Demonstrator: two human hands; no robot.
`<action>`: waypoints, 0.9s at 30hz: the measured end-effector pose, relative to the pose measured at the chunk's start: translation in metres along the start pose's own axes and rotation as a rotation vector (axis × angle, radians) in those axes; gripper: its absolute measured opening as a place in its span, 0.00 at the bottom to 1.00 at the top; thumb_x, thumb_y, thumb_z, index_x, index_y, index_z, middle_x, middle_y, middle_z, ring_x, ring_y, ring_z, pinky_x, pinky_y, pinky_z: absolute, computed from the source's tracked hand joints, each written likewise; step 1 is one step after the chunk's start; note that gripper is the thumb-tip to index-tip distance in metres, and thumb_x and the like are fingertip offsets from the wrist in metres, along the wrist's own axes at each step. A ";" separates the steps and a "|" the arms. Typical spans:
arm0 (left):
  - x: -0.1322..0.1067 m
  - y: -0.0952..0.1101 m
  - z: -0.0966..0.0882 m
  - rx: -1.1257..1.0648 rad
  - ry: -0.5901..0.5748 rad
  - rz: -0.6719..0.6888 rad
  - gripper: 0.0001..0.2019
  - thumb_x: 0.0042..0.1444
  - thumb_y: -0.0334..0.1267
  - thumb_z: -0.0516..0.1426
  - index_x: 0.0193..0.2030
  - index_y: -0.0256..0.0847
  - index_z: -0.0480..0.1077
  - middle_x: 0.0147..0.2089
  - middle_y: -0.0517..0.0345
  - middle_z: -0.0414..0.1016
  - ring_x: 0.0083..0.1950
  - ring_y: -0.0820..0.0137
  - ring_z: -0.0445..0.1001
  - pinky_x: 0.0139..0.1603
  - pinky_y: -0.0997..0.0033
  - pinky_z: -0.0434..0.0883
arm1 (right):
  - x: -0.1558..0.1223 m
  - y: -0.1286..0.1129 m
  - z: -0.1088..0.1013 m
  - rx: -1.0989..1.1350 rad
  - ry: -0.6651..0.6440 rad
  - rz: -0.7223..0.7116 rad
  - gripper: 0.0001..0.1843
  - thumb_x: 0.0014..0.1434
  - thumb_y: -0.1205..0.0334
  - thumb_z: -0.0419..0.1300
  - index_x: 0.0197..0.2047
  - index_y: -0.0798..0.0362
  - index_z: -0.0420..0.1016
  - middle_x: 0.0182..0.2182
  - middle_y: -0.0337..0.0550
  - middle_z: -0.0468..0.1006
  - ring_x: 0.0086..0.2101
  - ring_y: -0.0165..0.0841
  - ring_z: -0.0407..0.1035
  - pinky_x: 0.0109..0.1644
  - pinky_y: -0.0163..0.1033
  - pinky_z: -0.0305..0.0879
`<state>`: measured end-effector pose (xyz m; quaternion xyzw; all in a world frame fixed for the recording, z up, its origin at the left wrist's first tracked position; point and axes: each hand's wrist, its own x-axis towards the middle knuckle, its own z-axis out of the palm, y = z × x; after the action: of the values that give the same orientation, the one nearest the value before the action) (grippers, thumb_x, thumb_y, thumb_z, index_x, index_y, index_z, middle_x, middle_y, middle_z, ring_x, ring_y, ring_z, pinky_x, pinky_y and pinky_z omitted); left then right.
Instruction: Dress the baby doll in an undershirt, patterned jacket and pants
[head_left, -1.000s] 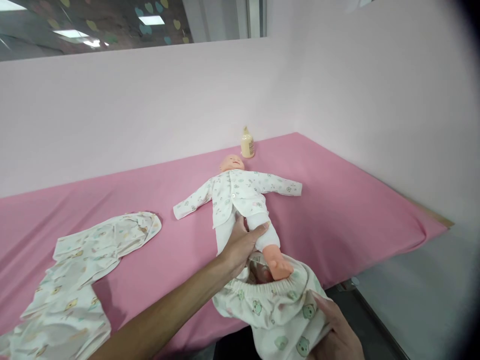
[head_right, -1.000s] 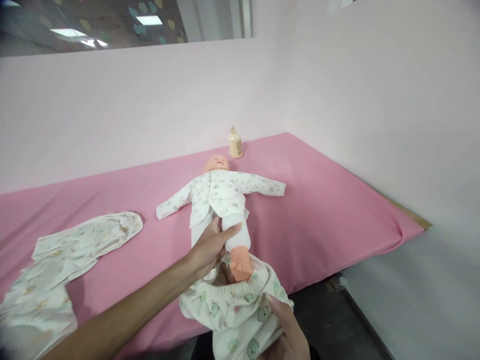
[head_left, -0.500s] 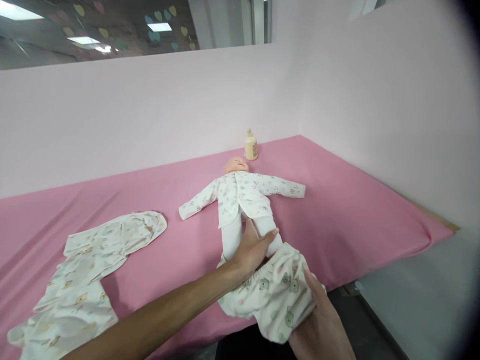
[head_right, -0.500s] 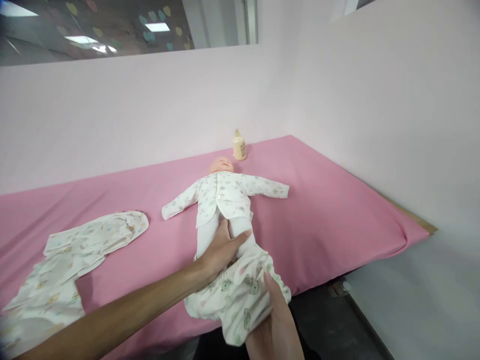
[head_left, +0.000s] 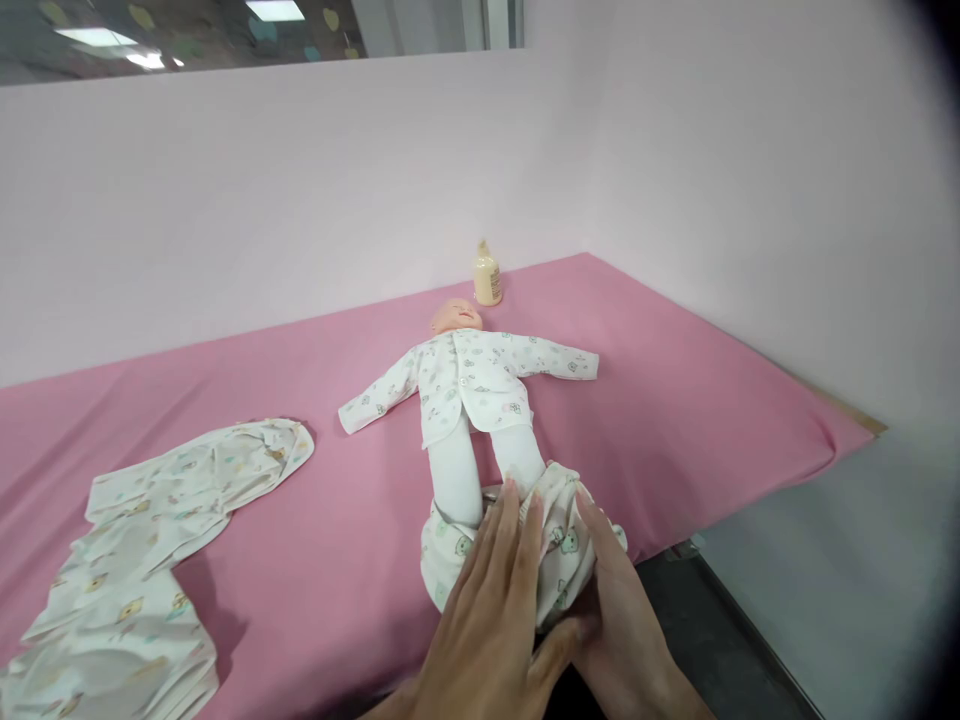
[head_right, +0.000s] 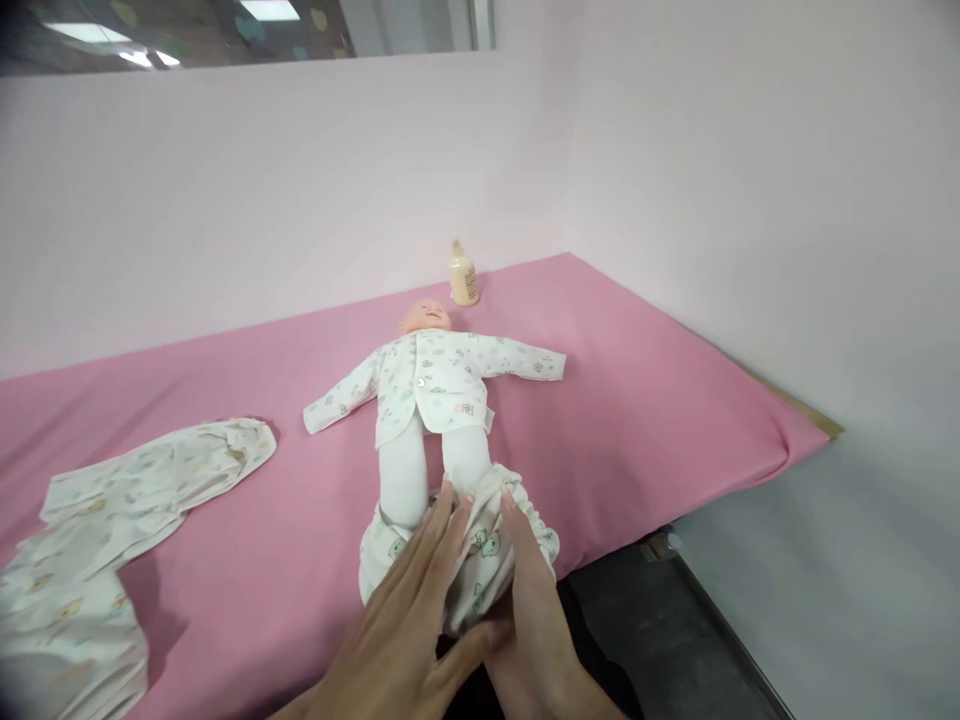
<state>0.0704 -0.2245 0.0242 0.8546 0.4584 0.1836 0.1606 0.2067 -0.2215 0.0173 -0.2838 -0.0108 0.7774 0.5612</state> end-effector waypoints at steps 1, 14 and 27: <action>-0.001 0.002 0.006 0.106 0.043 0.054 0.43 0.61 0.37 0.55 0.76 0.43 0.31 0.75 0.43 0.42 0.74 0.51 0.48 0.65 0.45 0.66 | -0.001 0.001 0.000 -0.006 0.004 -0.003 0.28 0.62 0.44 0.59 0.60 0.51 0.72 0.41 0.43 0.82 0.46 0.39 0.74 0.54 0.44 0.69; 0.009 -0.004 0.015 0.543 0.380 0.395 0.24 0.58 0.21 0.53 0.62 0.22 0.60 0.60 0.34 0.70 0.65 0.55 0.67 0.61 0.63 0.72 | -0.006 0.014 -0.004 -0.030 0.036 -0.031 0.26 0.59 0.48 0.64 0.57 0.50 0.73 0.51 0.43 0.78 0.56 0.37 0.68 0.61 0.43 0.67; 0.017 -0.005 0.014 0.342 0.502 0.187 0.15 0.66 0.28 0.47 0.57 0.32 0.64 0.49 0.49 0.79 0.50 0.67 0.79 0.46 0.70 0.77 | -0.026 0.022 -0.038 -0.608 -0.025 -0.274 0.27 0.61 0.47 0.61 0.62 0.41 0.69 0.62 0.41 0.69 0.63 0.41 0.61 0.67 0.49 0.60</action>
<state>0.0825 -0.2092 0.0124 0.8356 0.4274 0.3232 -0.1212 0.2107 -0.2643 -0.0109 -0.4245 -0.2872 0.6596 0.5499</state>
